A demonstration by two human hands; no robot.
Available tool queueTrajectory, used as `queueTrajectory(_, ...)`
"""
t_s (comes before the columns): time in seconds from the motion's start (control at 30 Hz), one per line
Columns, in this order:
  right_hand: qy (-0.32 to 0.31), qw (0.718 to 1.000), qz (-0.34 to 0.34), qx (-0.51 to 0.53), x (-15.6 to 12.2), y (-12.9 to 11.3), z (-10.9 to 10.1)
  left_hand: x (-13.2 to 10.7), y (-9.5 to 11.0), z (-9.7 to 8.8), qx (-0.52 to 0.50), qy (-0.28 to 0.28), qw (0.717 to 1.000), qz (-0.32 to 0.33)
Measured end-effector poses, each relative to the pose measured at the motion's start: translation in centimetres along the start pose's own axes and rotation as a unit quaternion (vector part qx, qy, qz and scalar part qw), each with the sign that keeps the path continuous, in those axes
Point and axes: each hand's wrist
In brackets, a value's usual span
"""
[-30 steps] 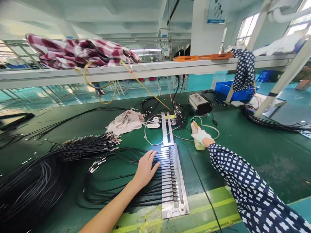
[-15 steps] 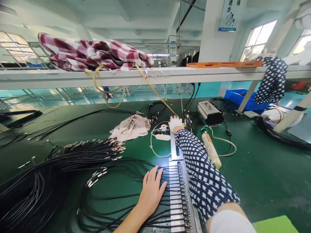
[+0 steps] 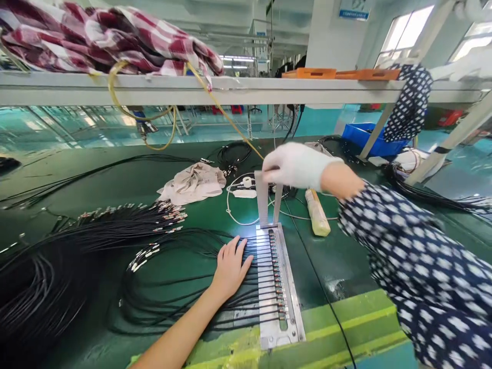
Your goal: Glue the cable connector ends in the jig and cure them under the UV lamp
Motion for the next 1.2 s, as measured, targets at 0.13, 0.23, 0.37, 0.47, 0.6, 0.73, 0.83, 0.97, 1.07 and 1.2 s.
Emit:
queueTrajectory(0.13,0.001,0.995,-0.094,0.043,-13.9,-5.1,8.4,0.5,0.3,-0.9,-0.015,-0.008,1.0,0.001)
queueTrajectory(0.23,-0.048,0.993,-0.111,0.012,-20.4,-6.9,17.9,0.2,1.8,-3.3,-0.024,-0.021,0.999,0.02)
queueTrajectory(0.37,-0.052,0.991,-0.081,0.095,-24.4,-5.5,24.8,-3.7,5.4,-7.6,-0.066,-0.1,0.99,0.073)
queueTrajectory(0.47,0.017,0.98,0.038,0.196,-26.8,-3.7,25.9,-9.0,7.8,-9.3,-0.108,-0.235,0.964,0.064)
queueTrajectory(0.6,0.108,0.962,0.167,0.185,-29.1,-4.1,28.1,-14.7,9.6,-8.4,-0.152,-0.306,0.94,0.004)
queueTrajectory(0.73,0.13,0.946,0.159,0.252,-29.6,-7.0,30.4,-16.7,10.5,-7.0,-0.242,-0.281,0.928,-0.049)
queueTrajectory(0.83,0.127,0.888,0.239,0.371,-29.2,-7.9,29.9,-16.9,10.7,-7.1,-0.369,-0.282,0.879,-0.105)
queueTrajectory(0.97,0.113,0.699,0.313,0.632,-28.4,-6.7,27.6,-16.8,10.8,-7.6,-0.626,-0.251,0.696,-0.247)
queueTrajectory(1.07,0.101,0.517,0.331,0.783,-27.6,-6.1,26.8,-16.7,11.2,-7.6,-0.747,-0.208,0.547,-0.314)
queueTrajectory(1.2,-0.007,0.425,0.335,0.841,-26.1,-7.5,27.6,-16.5,11.3,-8.0,-0.764,-0.204,0.516,-0.33)
Point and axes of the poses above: each hand's wrist, its own x-axis towards the middle knuckle, its own z-axis out of the palm, y = z × x, and after that the axes turned 2 degrees about z, right-handed
